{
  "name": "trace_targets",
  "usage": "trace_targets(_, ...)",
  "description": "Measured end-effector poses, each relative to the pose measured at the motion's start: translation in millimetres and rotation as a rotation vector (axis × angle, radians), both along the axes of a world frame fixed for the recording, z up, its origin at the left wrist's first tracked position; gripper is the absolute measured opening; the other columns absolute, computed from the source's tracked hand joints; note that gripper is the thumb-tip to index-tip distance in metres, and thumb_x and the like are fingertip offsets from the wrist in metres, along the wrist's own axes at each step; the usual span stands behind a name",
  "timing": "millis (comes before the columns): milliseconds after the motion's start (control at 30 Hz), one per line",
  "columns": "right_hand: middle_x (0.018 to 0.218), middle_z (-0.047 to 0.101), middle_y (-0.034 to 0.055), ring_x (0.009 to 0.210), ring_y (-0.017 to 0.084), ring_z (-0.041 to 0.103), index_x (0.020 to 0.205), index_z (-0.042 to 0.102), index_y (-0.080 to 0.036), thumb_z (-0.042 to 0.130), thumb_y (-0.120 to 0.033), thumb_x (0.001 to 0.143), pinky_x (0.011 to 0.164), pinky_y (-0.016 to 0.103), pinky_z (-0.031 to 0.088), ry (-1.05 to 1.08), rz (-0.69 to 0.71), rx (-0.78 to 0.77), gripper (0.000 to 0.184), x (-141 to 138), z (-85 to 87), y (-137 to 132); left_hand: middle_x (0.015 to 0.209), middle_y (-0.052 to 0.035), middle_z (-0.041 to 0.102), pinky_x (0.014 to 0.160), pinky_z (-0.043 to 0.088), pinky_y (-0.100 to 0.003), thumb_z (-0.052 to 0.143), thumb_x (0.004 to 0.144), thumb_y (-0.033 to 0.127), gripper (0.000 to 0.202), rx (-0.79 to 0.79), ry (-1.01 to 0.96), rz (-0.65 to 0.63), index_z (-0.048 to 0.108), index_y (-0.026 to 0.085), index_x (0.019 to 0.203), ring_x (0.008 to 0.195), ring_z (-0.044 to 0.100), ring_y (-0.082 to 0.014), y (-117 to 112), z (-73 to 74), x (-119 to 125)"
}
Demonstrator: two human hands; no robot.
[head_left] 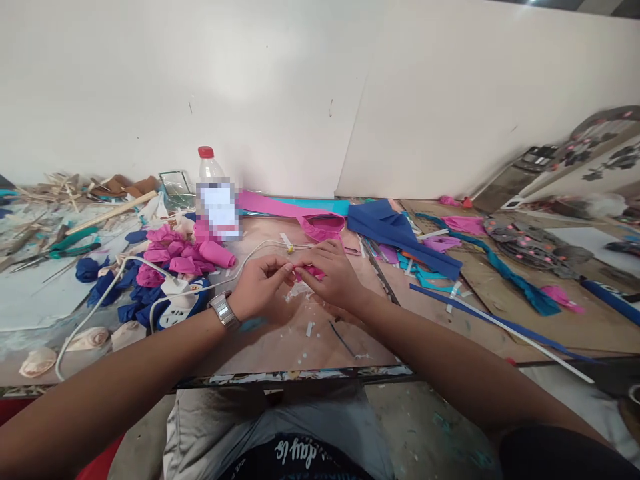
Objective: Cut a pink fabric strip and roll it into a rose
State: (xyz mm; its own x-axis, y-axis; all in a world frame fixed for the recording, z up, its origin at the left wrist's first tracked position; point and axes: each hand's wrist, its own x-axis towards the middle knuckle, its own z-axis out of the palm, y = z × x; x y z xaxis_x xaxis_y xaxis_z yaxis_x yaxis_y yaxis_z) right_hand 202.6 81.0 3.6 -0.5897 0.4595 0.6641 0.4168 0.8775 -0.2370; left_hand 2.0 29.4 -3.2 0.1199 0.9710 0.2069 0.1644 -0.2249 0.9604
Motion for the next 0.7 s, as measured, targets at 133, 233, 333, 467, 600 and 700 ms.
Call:
trace_targets(133, 0.086, 0.078, 0.0018, 0.088, 0.021, 0.065, 0.09, 0.072, -0.023, 0.067, -0.033, 0.101, 0.097, 0.04, 0.039, 0.036, 0.031, 0.017, 0.015, 0.7, -0.2, -1.3, 0.078, -0.0066, 0.077, 0.067, 0.053, -0.03, 0.074, 0.086, 0.063, 0.047, -0.004, -0.059, 0.012, 0.073, 0.016, 0.092, 0.07, 0.068, -0.0179, -0.5, -0.9, 1.3)
trace_targets(233, 0.089, 0.079, 0.0018, 0.091, 0.021, 0.066, 0.092, 0.073, -0.024, 0.067, -0.032, 0.101, 0.096, 0.04, 0.04, 0.028, 0.038, 0.015, 0.014, 2.5, 0.2, -2.9, 0.077, -0.0061, 0.076, 0.069, 0.054, -0.03, 0.077, 0.086, 0.06, 0.044, -0.011, -0.067, 0.026, 0.071, 0.016, 0.09, 0.07, 0.068, -0.0175, -0.5, -1.4, 1.6)
trace_targets(333, 0.09, 0.08, 0.0017, 0.093, 0.022, 0.067, 0.092, 0.073, -0.025, 0.066, -0.033, 0.102, 0.096, 0.041, 0.041, 0.009, 0.03, 0.002, 0.014, 3.8, 0.2, -3.7, 0.077, -0.0059, 0.076, 0.071, 0.055, -0.031, 0.078, 0.085, 0.057, 0.041, -0.009, -0.057, 0.037, 0.072, 0.017, 0.088, 0.071, 0.069, -0.0183, -0.8, -1.0, 1.2)
trace_targets(467, 0.086, 0.079, 0.0005, 0.09, 0.021, 0.067, 0.089, 0.071, -0.024, 0.066, -0.033, 0.102, 0.095, 0.04, 0.042, 0.019, 0.034, 0.004, 0.017, 3.6, 0.1, -3.7, 0.08, -0.0065, 0.078, 0.074, 0.055, -0.032, 0.077, 0.087, 0.055, 0.038, 0.026, -0.028, 0.022, 0.076, 0.017, 0.09, 0.075, 0.07, -0.0197, -2.2, 0.2, 0.9)
trace_targets(600, 0.087, 0.079, 0.0008, 0.092, 0.021, 0.068, 0.087, 0.071, -0.025, 0.065, -0.033, 0.102, 0.095, 0.041, 0.041, 0.013, 0.02, 0.004, 0.019, 3.6, 0.9, -4.4, 0.081, -0.0065, 0.079, 0.074, 0.055, -0.033, 0.076, 0.088, 0.055, 0.037, 0.051, -0.006, 0.03, 0.078, 0.018, 0.089, 0.077, 0.07, -0.0202, -3.3, 1.9, 1.4)
trace_targets(700, 0.085, 0.08, 0.0005, 0.091, 0.022, 0.067, 0.086, 0.071, -0.025, 0.066, -0.034, 0.102, 0.095, 0.041, 0.041, 0.019, 0.011, 0.013, 0.019, 4.0, 0.9, -5.5, 0.079, -0.0058, 0.077, 0.071, 0.054, -0.032, 0.077, 0.087, 0.054, 0.036, 0.068, -0.003, 0.034, 0.076, 0.018, 0.087, 0.074, 0.069, -0.019, -4.0, 2.8, 2.6)
